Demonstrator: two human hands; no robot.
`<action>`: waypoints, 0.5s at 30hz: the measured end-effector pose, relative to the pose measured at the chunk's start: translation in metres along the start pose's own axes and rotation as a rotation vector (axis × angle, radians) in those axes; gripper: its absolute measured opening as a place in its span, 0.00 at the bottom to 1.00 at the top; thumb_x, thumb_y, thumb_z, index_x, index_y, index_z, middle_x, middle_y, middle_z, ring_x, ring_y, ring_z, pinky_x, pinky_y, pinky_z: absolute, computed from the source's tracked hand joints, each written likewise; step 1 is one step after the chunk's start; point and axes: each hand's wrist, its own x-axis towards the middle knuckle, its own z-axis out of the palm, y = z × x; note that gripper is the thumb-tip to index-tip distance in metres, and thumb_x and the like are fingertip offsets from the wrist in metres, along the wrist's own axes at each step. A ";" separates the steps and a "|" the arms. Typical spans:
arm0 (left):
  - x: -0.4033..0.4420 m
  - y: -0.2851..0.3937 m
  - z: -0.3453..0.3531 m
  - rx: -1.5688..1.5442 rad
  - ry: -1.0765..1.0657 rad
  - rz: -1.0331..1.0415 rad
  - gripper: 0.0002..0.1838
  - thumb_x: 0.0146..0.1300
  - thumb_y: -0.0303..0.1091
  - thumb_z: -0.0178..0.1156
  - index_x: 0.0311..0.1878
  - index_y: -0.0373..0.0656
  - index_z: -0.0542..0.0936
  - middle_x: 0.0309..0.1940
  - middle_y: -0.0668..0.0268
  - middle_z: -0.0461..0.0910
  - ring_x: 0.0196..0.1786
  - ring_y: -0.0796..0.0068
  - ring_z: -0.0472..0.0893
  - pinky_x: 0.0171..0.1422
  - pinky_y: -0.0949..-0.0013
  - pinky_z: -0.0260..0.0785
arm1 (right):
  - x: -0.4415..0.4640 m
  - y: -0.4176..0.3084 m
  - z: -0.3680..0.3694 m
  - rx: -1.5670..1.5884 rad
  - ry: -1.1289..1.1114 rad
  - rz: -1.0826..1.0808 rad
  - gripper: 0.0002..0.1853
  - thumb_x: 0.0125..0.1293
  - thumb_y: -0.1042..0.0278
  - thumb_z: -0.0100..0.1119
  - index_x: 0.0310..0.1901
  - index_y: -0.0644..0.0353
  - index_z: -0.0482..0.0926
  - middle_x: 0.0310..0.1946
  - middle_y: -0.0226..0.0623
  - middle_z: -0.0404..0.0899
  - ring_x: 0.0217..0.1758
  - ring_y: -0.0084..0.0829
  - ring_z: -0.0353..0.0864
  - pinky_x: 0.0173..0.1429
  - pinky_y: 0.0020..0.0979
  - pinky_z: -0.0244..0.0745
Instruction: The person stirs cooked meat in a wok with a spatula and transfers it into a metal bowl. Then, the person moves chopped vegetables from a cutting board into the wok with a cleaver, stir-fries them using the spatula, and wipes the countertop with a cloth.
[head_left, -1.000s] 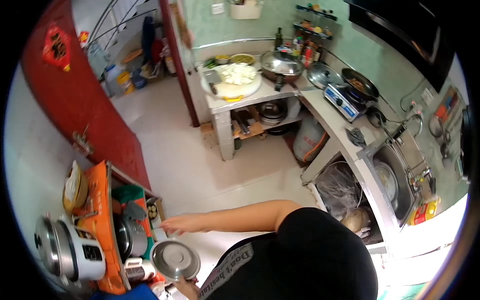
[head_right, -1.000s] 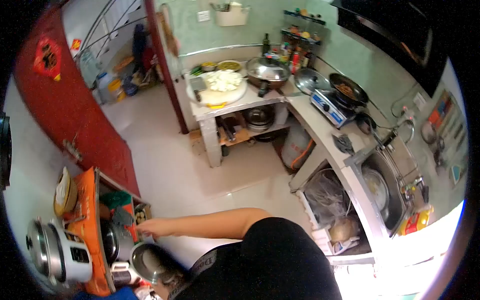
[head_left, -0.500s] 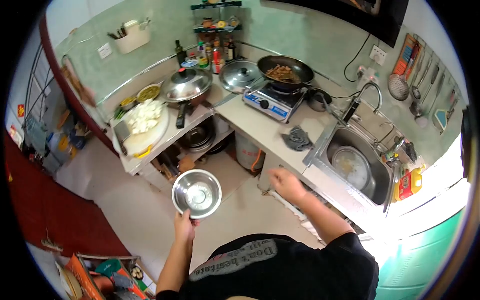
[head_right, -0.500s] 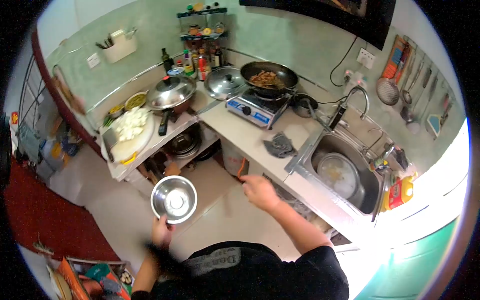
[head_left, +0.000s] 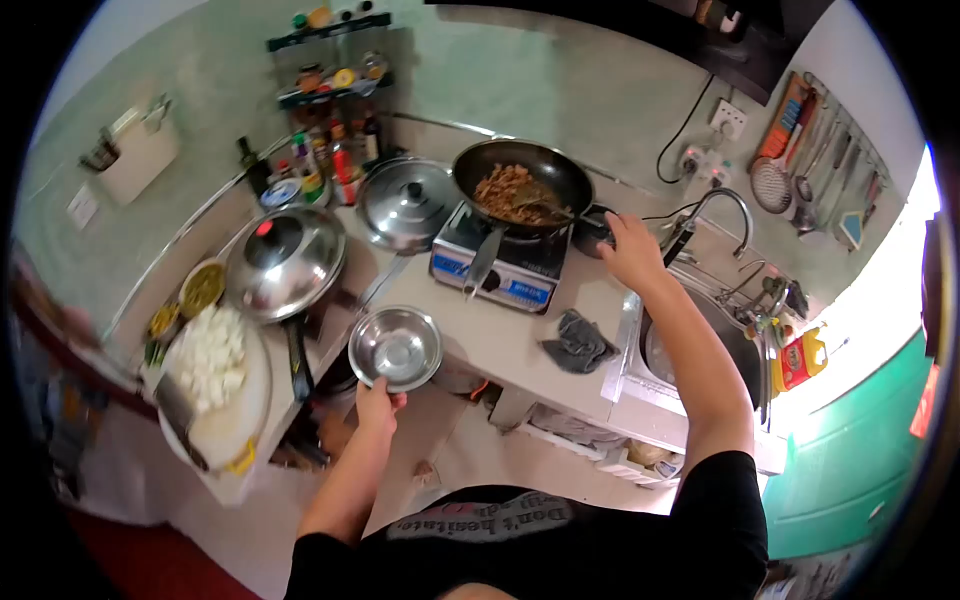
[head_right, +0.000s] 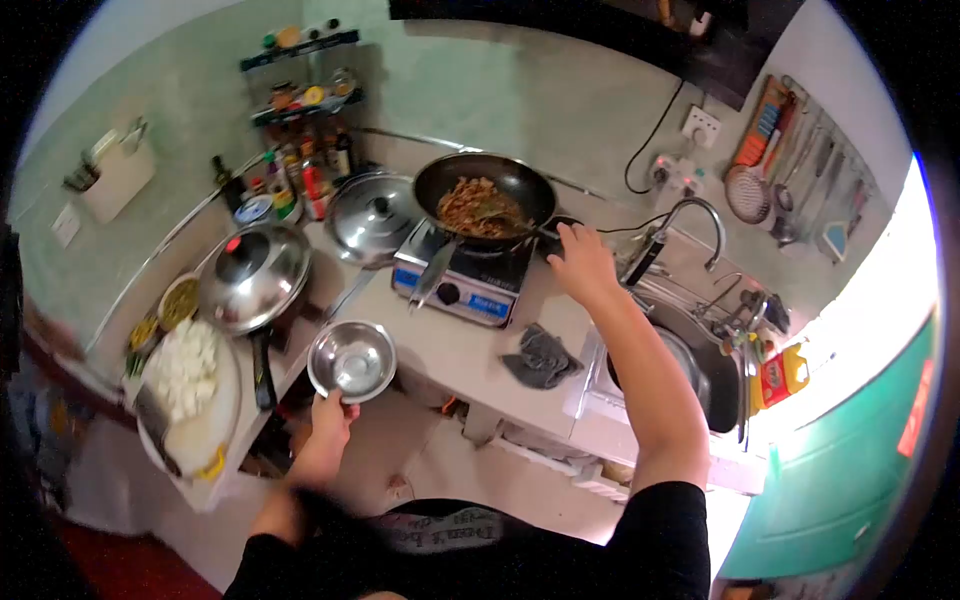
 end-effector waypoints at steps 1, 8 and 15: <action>0.010 0.004 0.001 0.004 0.001 -0.025 0.12 0.57 0.27 0.45 0.46 0.43 0.64 0.21 0.62 0.73 0.15 0.75 0.72 0.15 0.75 0.66 | 0.014 0.002 0.006 -0.008 -0.090 0.092 0.28 0.52 0.59 0.55 0.55 0.59 0.63 0.54 0.44 0.63 0.60 0.41 0.58 0.59 0.40 0.59; 0.097 0.023 0.017 0.053 -0.002 -0.075 0.11 0.59 0.27 0.42 0.46 0.42 0.64 0.21 0.62 0.73 0.15 0.76 0.71 0.15 0.77 0.65 | 0.060 0.007 0.038 -0.056 -0.495 0.350 0.29 0.55 0.55 0.53 0.57 0.56 0.60 0.45 0.48 0.72 0.49 0.44 0.71 0.52 0.39 0.66; 0.128 0.015 0.031 -0.003 0.045 -0.074 0.11 0.58 0.29 0.45 0.46 0.43 0.64 0.22 0.63 0.72 0.17 0.75 0.72 0.17 0.76 0.66 | 0.092 0.034 -0.003 -0.104 -0.335 0.165 0.15 0.55 0.59 0.49 0.43 0.54 0.75 0.34 0.42 0.77 0.42 0.42 0.75 0.45 0.39 0.69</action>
